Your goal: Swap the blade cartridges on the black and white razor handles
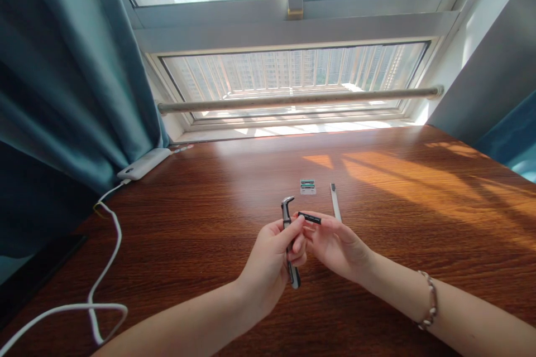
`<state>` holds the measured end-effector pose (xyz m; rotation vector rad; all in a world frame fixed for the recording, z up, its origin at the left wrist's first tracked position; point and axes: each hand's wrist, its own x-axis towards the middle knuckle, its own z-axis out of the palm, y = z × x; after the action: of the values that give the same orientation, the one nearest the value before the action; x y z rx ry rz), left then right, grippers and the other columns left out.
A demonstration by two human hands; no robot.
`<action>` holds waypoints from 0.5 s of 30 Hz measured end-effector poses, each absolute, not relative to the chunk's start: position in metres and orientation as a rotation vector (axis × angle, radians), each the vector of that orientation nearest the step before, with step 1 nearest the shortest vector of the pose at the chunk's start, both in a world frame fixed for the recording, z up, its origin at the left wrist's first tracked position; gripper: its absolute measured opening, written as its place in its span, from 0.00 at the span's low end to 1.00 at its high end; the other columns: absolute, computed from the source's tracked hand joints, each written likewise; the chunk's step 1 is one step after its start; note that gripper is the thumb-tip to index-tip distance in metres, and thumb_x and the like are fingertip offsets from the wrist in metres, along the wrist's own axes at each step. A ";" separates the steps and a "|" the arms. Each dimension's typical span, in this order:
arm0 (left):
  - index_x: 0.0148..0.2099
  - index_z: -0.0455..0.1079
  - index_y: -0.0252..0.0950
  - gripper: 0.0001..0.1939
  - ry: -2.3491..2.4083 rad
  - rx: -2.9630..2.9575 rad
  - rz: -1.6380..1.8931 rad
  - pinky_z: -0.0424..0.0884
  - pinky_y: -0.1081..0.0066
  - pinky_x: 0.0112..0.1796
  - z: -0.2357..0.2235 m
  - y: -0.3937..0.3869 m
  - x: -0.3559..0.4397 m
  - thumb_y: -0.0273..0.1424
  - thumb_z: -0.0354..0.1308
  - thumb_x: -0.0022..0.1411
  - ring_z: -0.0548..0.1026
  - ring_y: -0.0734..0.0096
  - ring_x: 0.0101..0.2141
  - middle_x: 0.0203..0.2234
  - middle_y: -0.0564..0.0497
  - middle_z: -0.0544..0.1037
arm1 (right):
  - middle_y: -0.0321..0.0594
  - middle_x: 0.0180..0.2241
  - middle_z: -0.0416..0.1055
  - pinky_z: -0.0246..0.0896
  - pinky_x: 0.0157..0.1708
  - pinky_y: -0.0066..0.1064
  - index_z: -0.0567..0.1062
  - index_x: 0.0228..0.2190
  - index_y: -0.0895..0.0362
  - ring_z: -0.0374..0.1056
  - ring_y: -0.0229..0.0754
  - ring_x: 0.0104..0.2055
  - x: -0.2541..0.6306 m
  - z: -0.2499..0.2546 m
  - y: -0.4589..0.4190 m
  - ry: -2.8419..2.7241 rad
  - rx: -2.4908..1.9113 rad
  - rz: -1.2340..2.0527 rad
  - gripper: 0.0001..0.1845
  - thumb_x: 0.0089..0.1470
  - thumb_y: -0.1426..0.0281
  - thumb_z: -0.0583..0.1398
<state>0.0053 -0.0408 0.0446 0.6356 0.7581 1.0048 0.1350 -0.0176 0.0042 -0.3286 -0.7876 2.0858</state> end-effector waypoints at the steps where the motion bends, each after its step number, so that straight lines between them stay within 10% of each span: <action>1: 0.24 0.59 0.31 0.15 0.763 0.629 1.005 0.44 0.77 0.19 0.044 -0.040 0.005 0.35 0.56 0.56 0.49 0.85 0.15 0.13 0.59 0.57 | 0.44 0.33 0.72 0.58 0.42 0.37 0.72 0.37 0.59 0.66 0.44 0.39 0.135 0.003 -0.018 -0.779 -0.326 2.083 0.14 0.47 0.67 0.57; 15: 0.25 0.60 0.31 0.13 0.805 0.680 0.994 0.44 0.77 0.19 0.047 -0.043 0.007 0.33 0.55 0.57 0.48 0.85 0.15 0.11 0.59 0.56 | 0.42 0.29 0.71 0.59 0.38 0.38 0.71 0.39 0.62 0.67 0.43 0.33 0.134 0.002 -0.017 -0.767 -0.220 2.140 0.19 0.47 0.64 0.59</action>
<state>0.0074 -0.0429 0.0471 0.6797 0.8054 0.9942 0.1343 -0.0170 0.0022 -0.2204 -0.7672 2.1403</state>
